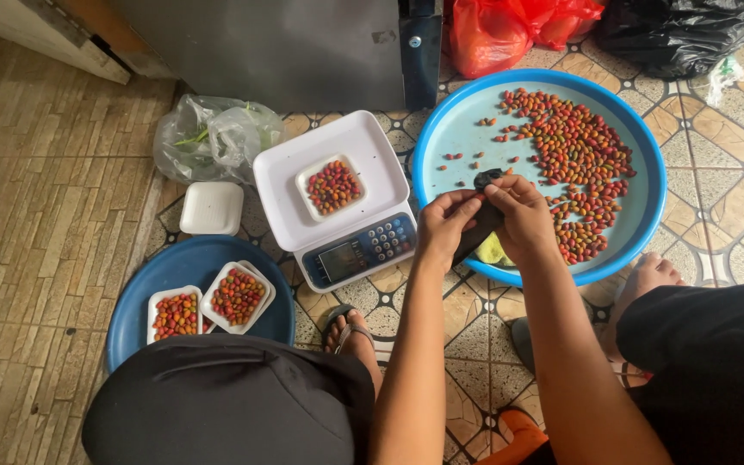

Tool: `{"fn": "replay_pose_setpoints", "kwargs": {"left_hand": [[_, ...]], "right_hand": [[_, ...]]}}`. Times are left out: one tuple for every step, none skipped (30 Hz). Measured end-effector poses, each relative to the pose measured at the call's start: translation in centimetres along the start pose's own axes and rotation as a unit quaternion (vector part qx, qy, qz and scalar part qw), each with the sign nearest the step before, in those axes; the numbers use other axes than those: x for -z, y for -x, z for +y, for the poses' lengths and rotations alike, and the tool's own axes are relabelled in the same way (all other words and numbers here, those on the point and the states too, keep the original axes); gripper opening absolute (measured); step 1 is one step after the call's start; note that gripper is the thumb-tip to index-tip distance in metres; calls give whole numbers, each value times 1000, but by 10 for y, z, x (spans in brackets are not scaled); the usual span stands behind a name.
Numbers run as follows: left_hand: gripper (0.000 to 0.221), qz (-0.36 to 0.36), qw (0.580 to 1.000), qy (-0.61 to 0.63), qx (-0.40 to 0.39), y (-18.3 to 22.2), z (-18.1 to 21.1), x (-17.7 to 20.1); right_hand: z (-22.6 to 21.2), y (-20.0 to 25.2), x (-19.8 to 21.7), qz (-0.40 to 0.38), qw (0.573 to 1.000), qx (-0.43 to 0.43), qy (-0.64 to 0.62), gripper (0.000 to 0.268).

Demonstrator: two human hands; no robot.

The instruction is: Sorting small red fruits from a large tray into a smaller container on a scale, using a cloth pouch to assist.

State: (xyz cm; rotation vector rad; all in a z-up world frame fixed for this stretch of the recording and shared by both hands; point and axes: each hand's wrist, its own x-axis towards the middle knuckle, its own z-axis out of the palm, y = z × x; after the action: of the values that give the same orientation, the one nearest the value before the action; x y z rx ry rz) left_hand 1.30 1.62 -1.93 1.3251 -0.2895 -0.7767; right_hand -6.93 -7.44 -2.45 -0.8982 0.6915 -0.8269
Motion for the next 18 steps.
{"fn": "replay_pose_setpoints", "kwargs": {"left_hand": [[27,-34,998,52,20,2,2,0],[27,-35,998,52,20,3,4,1],[30,-37,995,93,22,3,5,1],[32,-40,990,135,25,4,5,0],[32,-42,990,135,26,-4,-7,3],[31,-17,989,146,30,-13,-19,5],[30,8,987,158,33,-21,-30,7],[30,7,987,158,34,-18,-23,5],[30,6,985,171,36,-15,-16,4],[30,5,982,184,37,-13,-9,2],[30,4,982,184,38,-13,-7,3],[30,3,983,181,34,-13,-6,3],[31,2,984,178,30,-13,-4,4],[31,0,984,178,30,-10,-1,6],[32,-18,983,180,43,-7,2,9],[32,-35,981,181,55,-3,5,12],[32,-36,981,181,56,-6,-2,12],[32,-43,981,180,54,-9,-8,13]], "right_hand": [[-2,-3,4,5,1000,-19,-18,9],[-3,1,-1,6,1000,-19,-19,9],[-6,4,-5,7,999,-20,-36,10],[-8,7,-9,8,998,-20,-53,12],[-5,6,-9,10,998,-19,-53,12],[-2,6,-9,3,998,-11,-64,12],[1,4,-9,-4,997,-4,-75,13],[-3,7,-13,-3,997,-3,-75,13],[-6,10,-16,-9,997,4,-74,14],[-9,13,-20,-16,997,11,-72,16],[-10,13,-23,-14,997,12,-73,16],[-12,14,-26,-15,998,12,-61,14],[-13,14,-28,-15,999,12,-49,13],[-10,12,-27,-14,999,13,-49,13],[-8,11,-25,-2,999,10,-54,10],[-5,9,-24,10,998,8,-58,8],[-2,6,-20,11,998,8,-58,8],[2,3,-16,12,998,-1,-66,8]]}}
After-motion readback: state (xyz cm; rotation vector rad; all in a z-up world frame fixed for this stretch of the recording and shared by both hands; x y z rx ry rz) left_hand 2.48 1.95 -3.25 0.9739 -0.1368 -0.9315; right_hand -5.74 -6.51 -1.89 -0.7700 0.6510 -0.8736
